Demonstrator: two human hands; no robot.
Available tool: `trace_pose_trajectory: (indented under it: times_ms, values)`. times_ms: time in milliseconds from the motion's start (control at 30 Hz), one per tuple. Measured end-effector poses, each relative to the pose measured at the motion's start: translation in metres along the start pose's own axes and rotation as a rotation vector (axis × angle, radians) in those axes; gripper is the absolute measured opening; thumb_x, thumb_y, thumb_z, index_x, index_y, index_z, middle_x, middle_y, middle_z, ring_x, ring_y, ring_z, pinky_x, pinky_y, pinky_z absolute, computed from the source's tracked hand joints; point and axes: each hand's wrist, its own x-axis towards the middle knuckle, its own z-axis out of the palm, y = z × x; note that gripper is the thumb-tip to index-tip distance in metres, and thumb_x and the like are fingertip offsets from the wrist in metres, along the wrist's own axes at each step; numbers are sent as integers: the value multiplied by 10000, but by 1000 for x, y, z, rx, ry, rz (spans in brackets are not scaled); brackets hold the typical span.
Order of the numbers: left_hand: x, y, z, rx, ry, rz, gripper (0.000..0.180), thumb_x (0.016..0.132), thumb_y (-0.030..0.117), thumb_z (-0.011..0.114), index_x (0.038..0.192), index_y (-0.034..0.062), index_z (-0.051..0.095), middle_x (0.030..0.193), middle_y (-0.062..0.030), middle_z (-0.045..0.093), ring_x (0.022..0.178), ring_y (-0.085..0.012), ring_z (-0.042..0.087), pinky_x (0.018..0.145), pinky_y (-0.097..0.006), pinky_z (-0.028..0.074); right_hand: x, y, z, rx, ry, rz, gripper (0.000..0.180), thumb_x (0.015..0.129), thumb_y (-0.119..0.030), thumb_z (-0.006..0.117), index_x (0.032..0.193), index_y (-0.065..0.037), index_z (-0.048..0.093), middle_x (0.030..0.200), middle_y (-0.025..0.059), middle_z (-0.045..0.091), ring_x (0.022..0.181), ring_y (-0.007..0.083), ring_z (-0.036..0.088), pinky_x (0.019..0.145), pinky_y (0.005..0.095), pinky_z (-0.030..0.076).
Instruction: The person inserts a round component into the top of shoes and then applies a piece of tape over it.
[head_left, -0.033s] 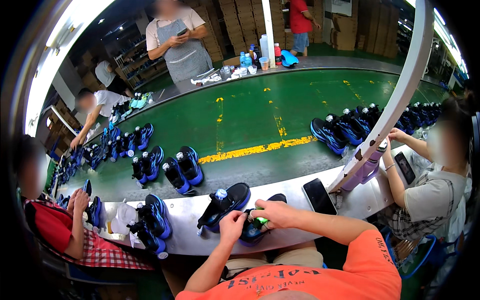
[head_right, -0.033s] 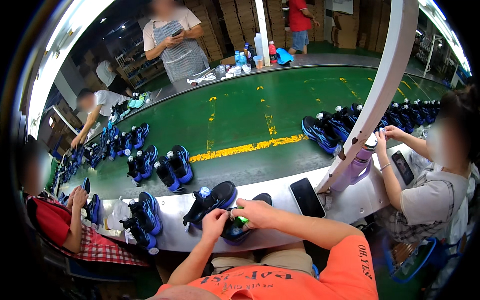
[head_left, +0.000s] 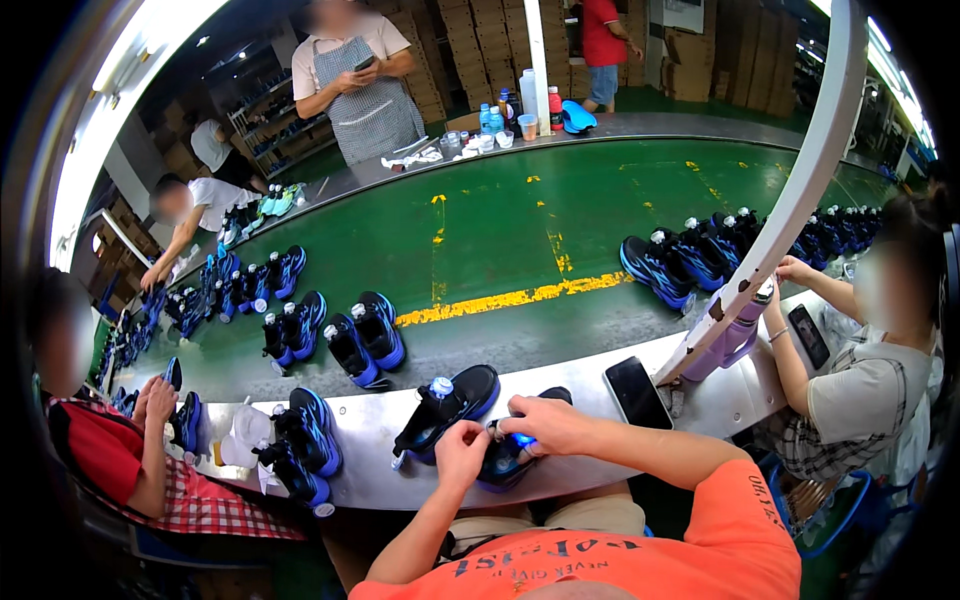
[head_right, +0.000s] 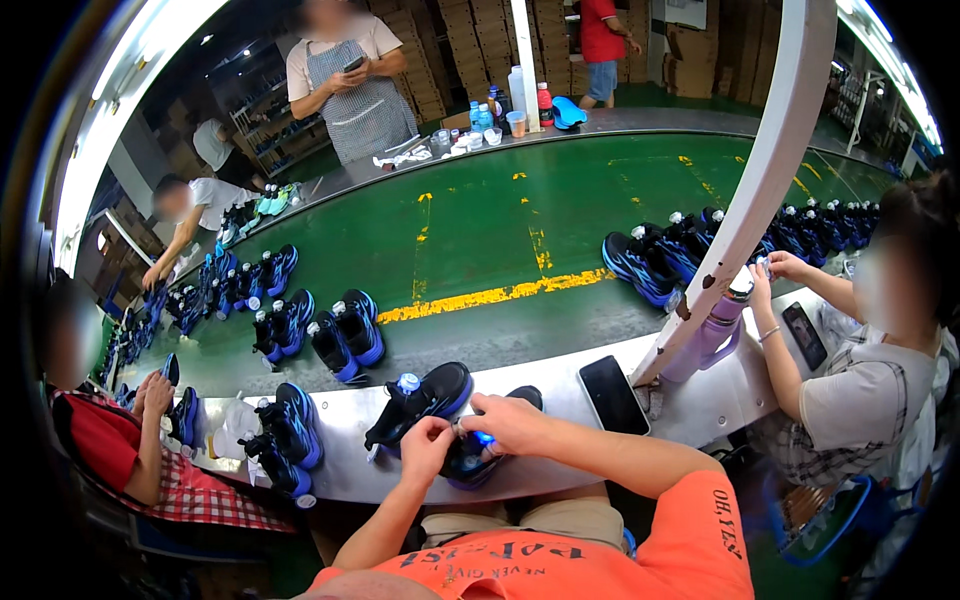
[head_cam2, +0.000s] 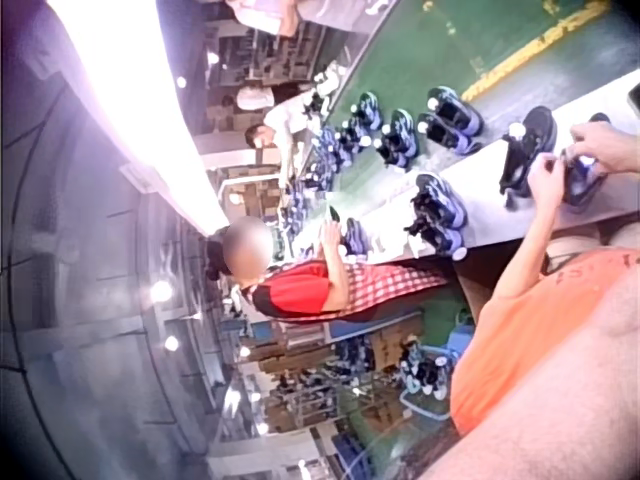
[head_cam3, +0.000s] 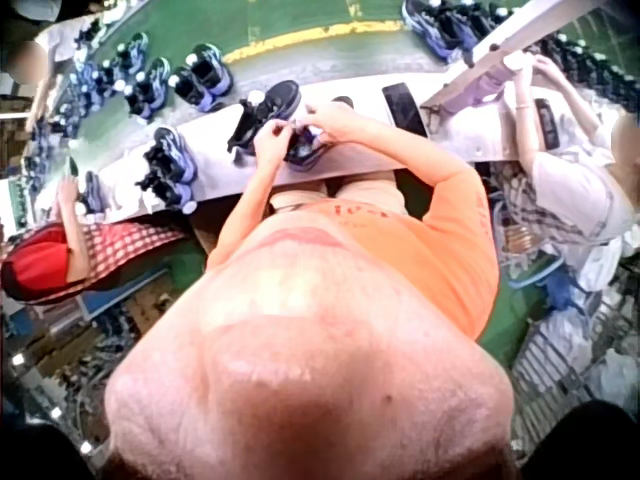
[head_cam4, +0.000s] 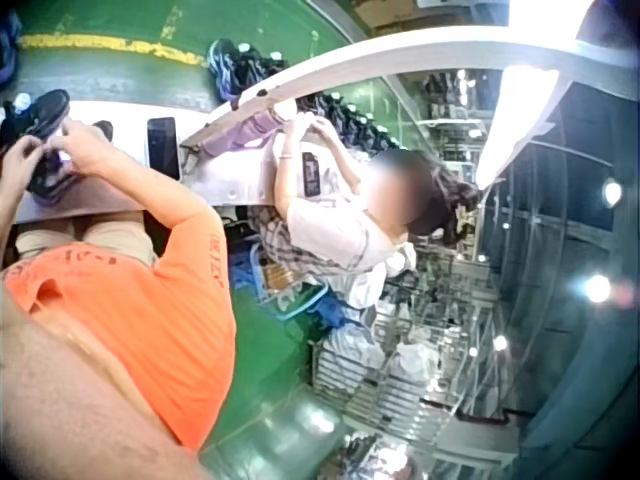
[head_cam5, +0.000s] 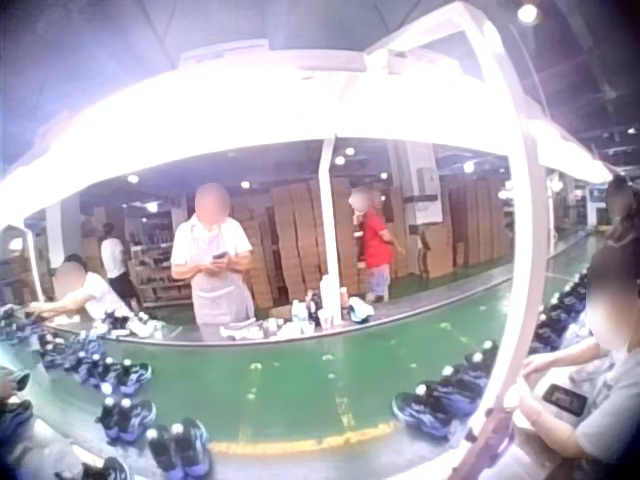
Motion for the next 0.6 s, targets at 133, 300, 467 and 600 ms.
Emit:
trace_pose_trajectory:
  times_ms: [133, 300, 467, 600]
  values:
    - [-20, 23, -17, -119, -328, -142, 274, 882, 268, 624, 793, 14, 679, 718, -33, 660, 614, -69, 553, 560, -230, 427, -6, -9, -5, 5, -97, 209, 486, 677, -268, 769, 1120, -221, 575, 936, 117, 503, 838, 334, 571, 699, 405, 479]
    - [-1, 29, -23, -182, -699, -293, 233, 888, 235, 612, 862, 17, 689, 676, -17, 652, 591, -67, 563, 518, -223, 386, -14, 8, -6, 358, 9, 116, 443, 760, -229, 717, 1177, -169, 580, 913, 125, 544, 852, 325, 582, 724, 371, 480]
    - [-15, 17, -12, -284, -659, -220, 203, 913, 191, 575, 906, 20, 683, 716, -23, 651, 615, -61, 600, 531, -205, 390, -22, -16, 10, 258, 268, 291, 300, 786, -202, 701, 1046, -91, 601, 825, 126, 544, 748, 322, 559, 665, 368, 463]
    - [-19, 36, -13, -420, -689, -393, 209, 927, 197, 554, 944, 36, 686, 725, -18, 660, 587, -40, 583, 448, -188, 297, -20, -6, -13, 439, 84, 299, 294, 765, -226, 724, 1000, -88, 613, 780, 124, 555, 703, 290, 559, 651, 357, 463]
